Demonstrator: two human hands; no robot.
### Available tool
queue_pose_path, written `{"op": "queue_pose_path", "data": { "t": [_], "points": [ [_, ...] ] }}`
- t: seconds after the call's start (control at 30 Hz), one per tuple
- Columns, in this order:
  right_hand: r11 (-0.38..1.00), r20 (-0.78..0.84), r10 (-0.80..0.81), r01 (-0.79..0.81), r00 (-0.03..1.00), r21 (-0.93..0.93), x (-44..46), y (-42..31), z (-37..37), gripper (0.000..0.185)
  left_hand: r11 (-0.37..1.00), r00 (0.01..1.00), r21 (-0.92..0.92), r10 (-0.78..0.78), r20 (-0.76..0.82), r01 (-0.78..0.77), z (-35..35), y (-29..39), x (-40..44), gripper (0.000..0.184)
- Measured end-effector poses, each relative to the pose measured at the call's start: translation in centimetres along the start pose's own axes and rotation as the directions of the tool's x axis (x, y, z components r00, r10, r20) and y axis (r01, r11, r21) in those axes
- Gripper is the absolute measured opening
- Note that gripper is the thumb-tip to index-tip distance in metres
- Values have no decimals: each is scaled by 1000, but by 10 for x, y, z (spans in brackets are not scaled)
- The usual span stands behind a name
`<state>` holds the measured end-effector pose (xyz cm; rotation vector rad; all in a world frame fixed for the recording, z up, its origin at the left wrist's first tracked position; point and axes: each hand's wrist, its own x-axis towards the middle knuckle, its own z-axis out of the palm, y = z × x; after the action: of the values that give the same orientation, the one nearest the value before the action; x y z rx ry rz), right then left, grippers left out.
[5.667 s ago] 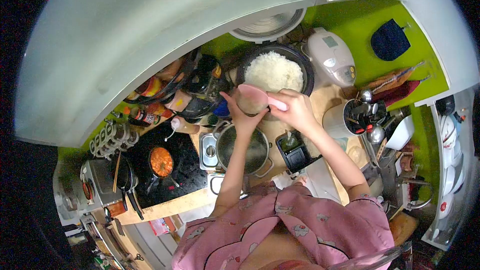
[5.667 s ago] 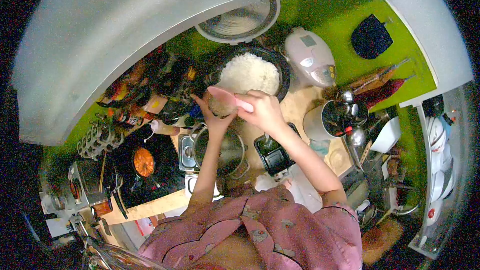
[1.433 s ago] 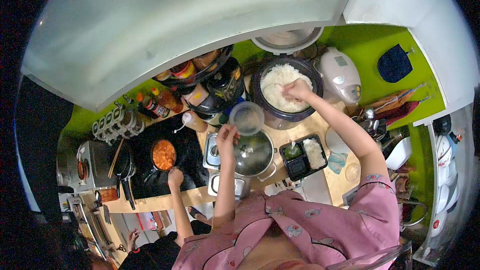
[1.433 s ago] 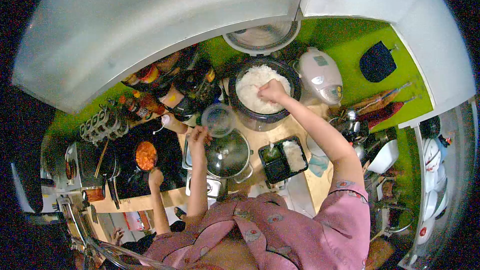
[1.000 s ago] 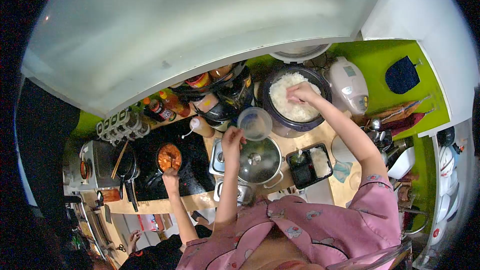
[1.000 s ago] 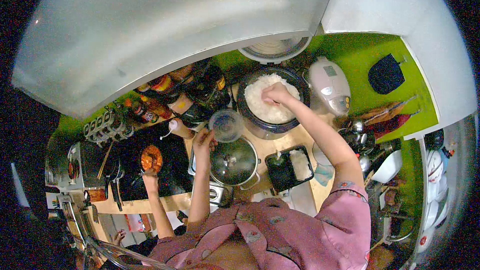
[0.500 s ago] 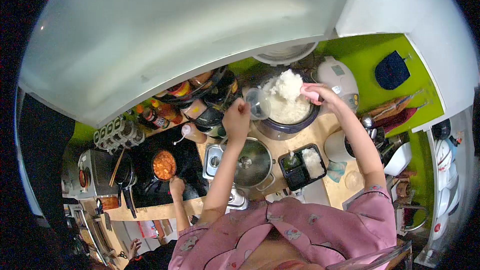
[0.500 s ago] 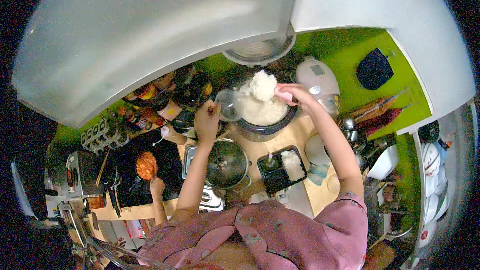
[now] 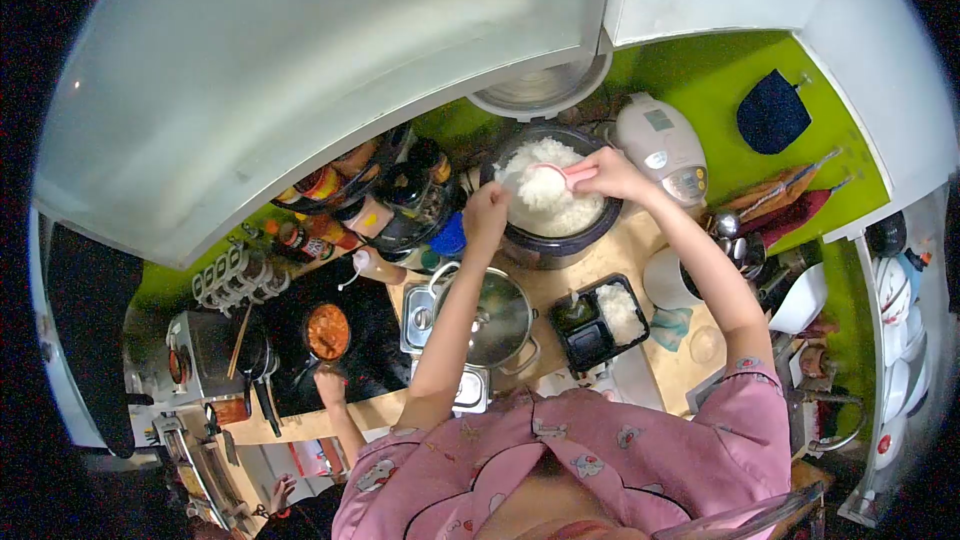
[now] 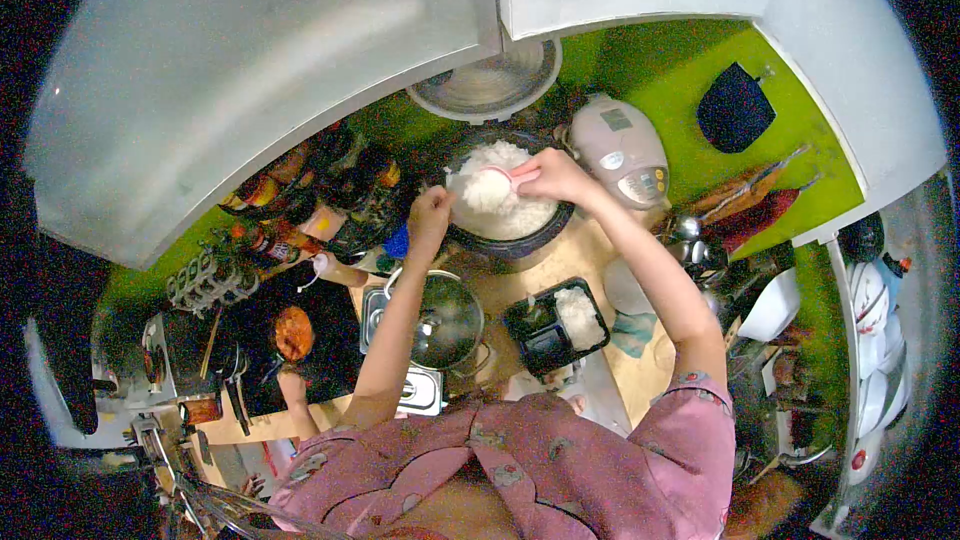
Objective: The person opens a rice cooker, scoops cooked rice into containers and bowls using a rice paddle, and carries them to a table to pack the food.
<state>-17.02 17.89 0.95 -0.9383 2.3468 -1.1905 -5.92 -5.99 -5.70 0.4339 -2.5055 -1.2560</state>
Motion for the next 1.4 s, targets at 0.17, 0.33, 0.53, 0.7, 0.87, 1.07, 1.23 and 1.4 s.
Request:
{"op": "queue_pose_path", "data": {
  "t": [0.17, 0.33, 0.53, 0.7, 0.87, 1.07, 1.23, 1.4],
  "points": [
    [838, -82, -146, 80, 986, -539, 5, -63, 29, 30, 988, 1000, -151, -30, -7, 28, 2, -14, -10, 24],
    [688, -20, -364, 254, 931, -680, 5, -85, 63, 17, 947, 983, -313, -118, -139, 69, -7, -13, -28, 24],
    [577, 95, -358, 300, 929, -759, 2, -107, 79, 9, 854, 930, -455, -345, -128, 254, -22, -8, -67, 19],
    [449, 145, -455, 367, 878, -815, 2, -101, 99, 4, 925, 972, -379, -102, -211, 15, -41, -24, -90, 54],
    [321, 236, -526, 448, 817, -834, 3, -97, 95, 7, 967, 975, -145, 196, -105, -210, -36, -3, -70, 132],
    [226, 331, -603, 554, 726, -801, 6, -88, 78, 8, 945, 968, -209, 246, -52, -251, -22, -13, -48, 140],
    [309, 331, -622, 611, 710, -728, 2, -92, 62, 28, 906, 966, -335, 241, -92, -258, -3, -31, -46, 140],
    [444, 183, -579, 495, 795, -747, -5, -105, 38, 32, 961, 961, -105, 239, -139, -254, 6, -24, -53, 136]
  ]
}}
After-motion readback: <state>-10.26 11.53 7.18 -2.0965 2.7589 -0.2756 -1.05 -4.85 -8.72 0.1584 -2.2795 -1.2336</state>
